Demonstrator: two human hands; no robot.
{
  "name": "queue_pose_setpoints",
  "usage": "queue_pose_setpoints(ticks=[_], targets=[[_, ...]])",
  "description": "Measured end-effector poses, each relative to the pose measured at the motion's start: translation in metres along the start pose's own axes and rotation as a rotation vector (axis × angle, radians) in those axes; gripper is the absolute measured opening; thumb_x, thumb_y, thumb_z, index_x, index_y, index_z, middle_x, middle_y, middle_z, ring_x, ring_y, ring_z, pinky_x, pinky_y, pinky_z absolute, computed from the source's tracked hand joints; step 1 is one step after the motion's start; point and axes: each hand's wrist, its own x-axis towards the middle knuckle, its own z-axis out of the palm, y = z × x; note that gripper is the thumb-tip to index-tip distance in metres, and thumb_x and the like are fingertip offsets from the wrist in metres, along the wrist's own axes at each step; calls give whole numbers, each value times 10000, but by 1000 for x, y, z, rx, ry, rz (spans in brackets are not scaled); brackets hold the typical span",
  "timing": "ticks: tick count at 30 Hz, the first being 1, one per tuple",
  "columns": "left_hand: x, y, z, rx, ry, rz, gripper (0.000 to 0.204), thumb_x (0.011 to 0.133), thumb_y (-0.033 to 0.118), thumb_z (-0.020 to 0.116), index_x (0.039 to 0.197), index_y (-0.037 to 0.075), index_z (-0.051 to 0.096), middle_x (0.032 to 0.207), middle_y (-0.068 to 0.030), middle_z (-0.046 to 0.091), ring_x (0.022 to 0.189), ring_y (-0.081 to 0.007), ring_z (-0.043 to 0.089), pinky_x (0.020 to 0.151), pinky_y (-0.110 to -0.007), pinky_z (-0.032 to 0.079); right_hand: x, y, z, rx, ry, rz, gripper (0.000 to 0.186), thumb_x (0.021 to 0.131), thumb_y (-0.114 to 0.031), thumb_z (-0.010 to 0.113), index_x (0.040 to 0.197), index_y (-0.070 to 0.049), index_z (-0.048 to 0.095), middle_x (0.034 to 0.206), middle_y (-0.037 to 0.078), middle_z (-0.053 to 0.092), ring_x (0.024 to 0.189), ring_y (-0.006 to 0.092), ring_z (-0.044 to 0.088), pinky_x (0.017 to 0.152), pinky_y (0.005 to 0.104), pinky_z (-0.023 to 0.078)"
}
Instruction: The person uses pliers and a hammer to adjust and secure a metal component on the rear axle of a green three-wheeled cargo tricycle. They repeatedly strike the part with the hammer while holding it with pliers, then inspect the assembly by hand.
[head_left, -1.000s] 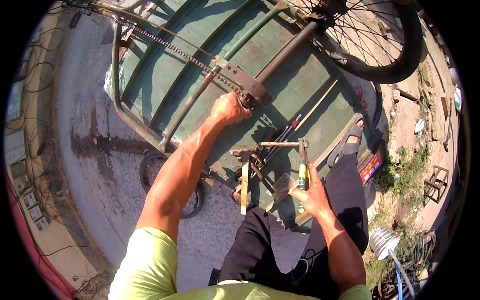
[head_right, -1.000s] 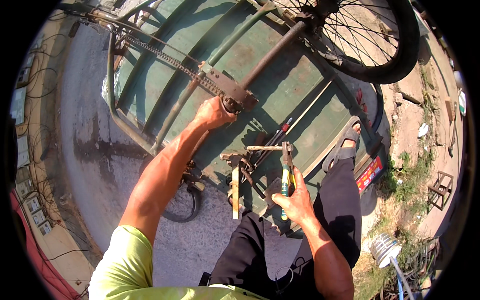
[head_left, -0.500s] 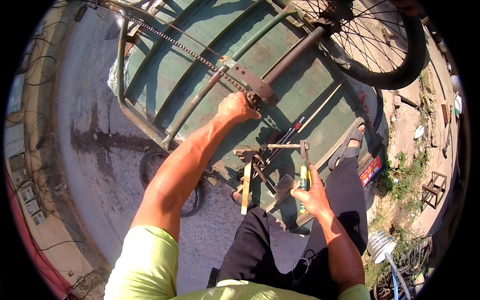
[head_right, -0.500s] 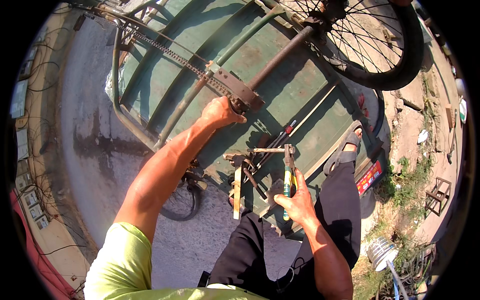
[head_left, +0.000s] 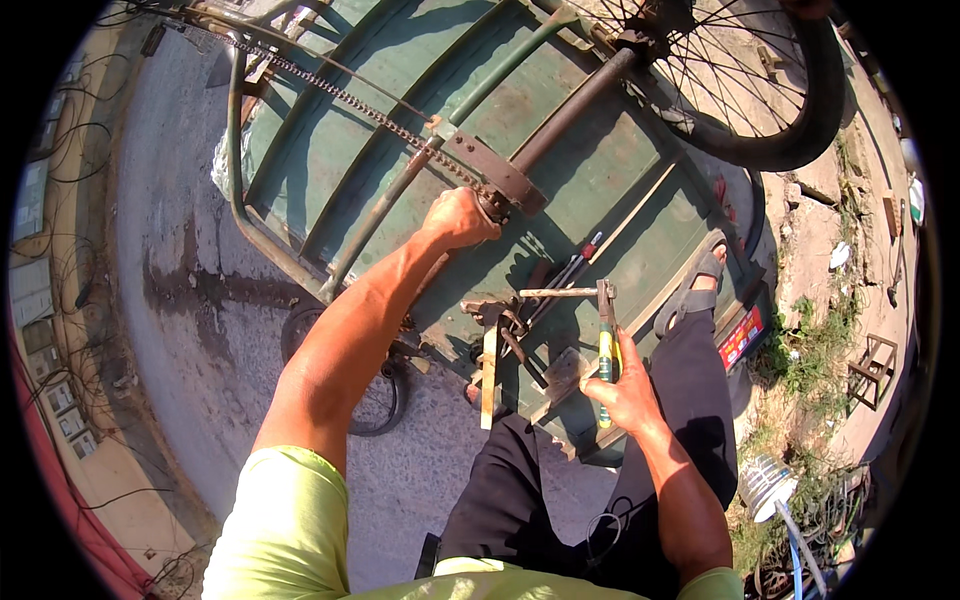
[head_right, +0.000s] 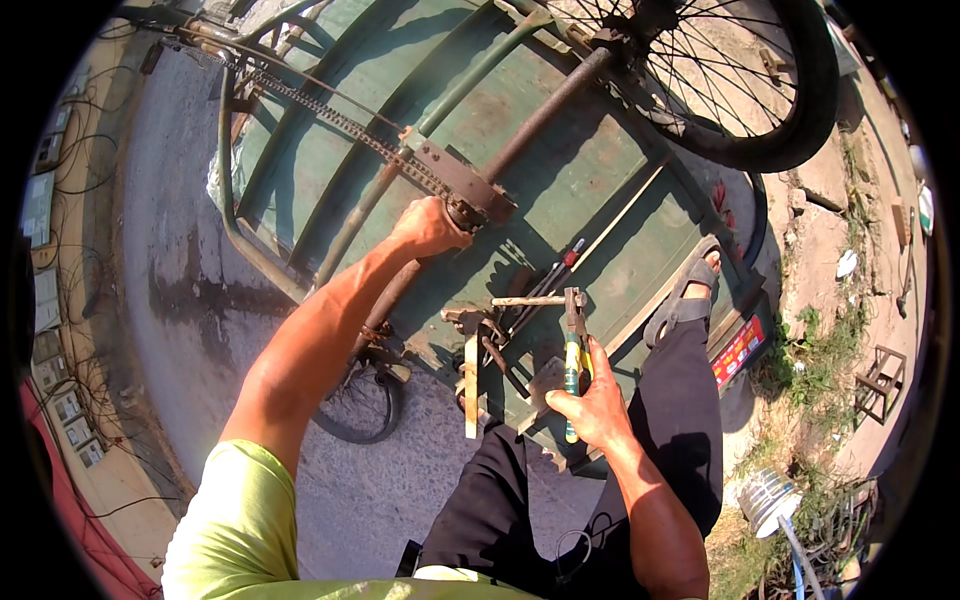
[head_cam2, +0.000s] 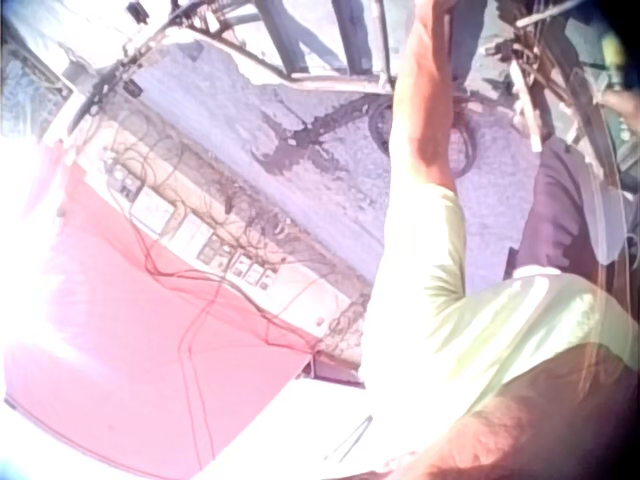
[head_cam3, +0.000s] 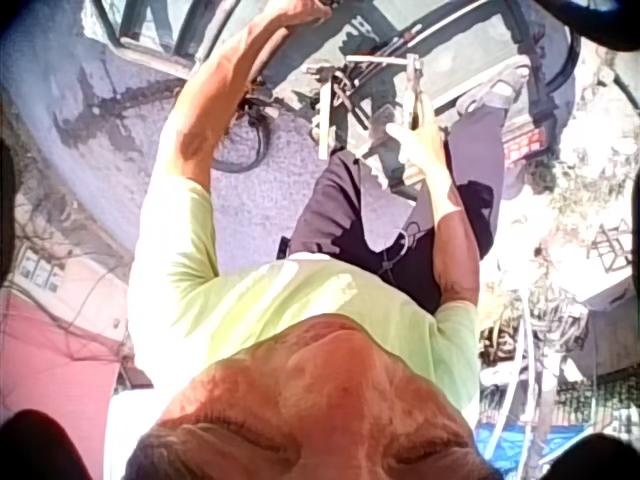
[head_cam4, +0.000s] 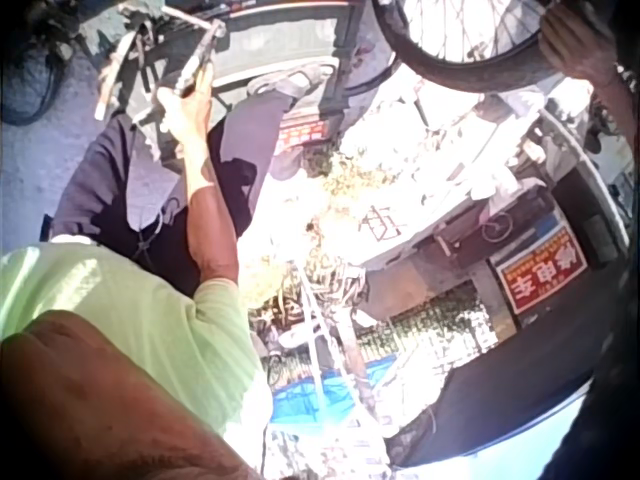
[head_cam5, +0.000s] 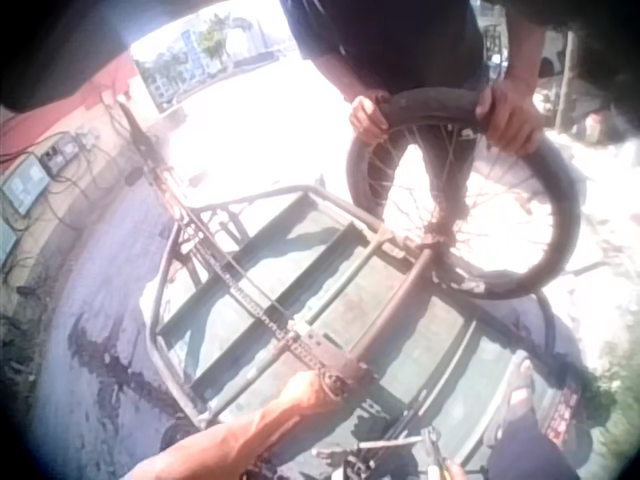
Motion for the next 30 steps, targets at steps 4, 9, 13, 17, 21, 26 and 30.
queue_pose_setpoints(ticks=[4,9,13,17,21,26,30], targets=[[4,-3,0,-47,-48,-12,409,656,305,852,846,-44,751,794,-197,738,796,-293,756,754,-417,605,0,2,-1,13,5,-12,1021,758,-120,813,1610,10,266,1167,56,596,968,144,586,875,305,510],[15,-18,-2,-85,-121,18,434,652,332,894,844,-29,749,776,-166,729,755,-263,731,719,-410,590,-3,-6,1,44,-2,-16,1016,755,-115,816,1604,10,272,1189,55,590,996,143,582,904,299,500],[17,-18,-1,-142,-164,44,359,685,297,891,872,29,743,768,-53,693,727,-168,653,700,-352,547,-3,-7,0,0,31,-72,1007,758,-105,813,1605,1,279,1143,42,594,955,132,581,861,295,504],[24,-26,-3,-273,-297,81,277,721,203,885,920,58,758,828,-11,707,807,-137,656,753,-320,536,-4,-8,1,-10,21,-47,993,759,-101,810,1602,-14,294,1085,28,591,909,122,575,818,291,504],[29,-34,-2,-417,-417,122,316,728,191,890,978,55,753,887,-15,717,861,-150,667,786,-320,548,-7,-10,3,-21,26,-3,979,764,-117,804,1602,-30,305,1068,31,586,915,132,572,829,297,505],[30,-31,-9,-556,-543,123,312,751,221,903,956,43,749,873,-24,708,852,-160,659,797,-333,537,-6,-1,2,-67,12,-22,954,762,-133,801,1584,-38,326,1097,46,583,951,154,589,858,315,512],[31,-36,-3,-417,-480,90,370,757,297,917,993,60,758,888,-27,715,871,-174,658,780,-346,515,-6,-8,4,-96,-3,-27,974,756,-129,812,1586,-17,314,1077,54,598,924,140,600,855,307,518]])
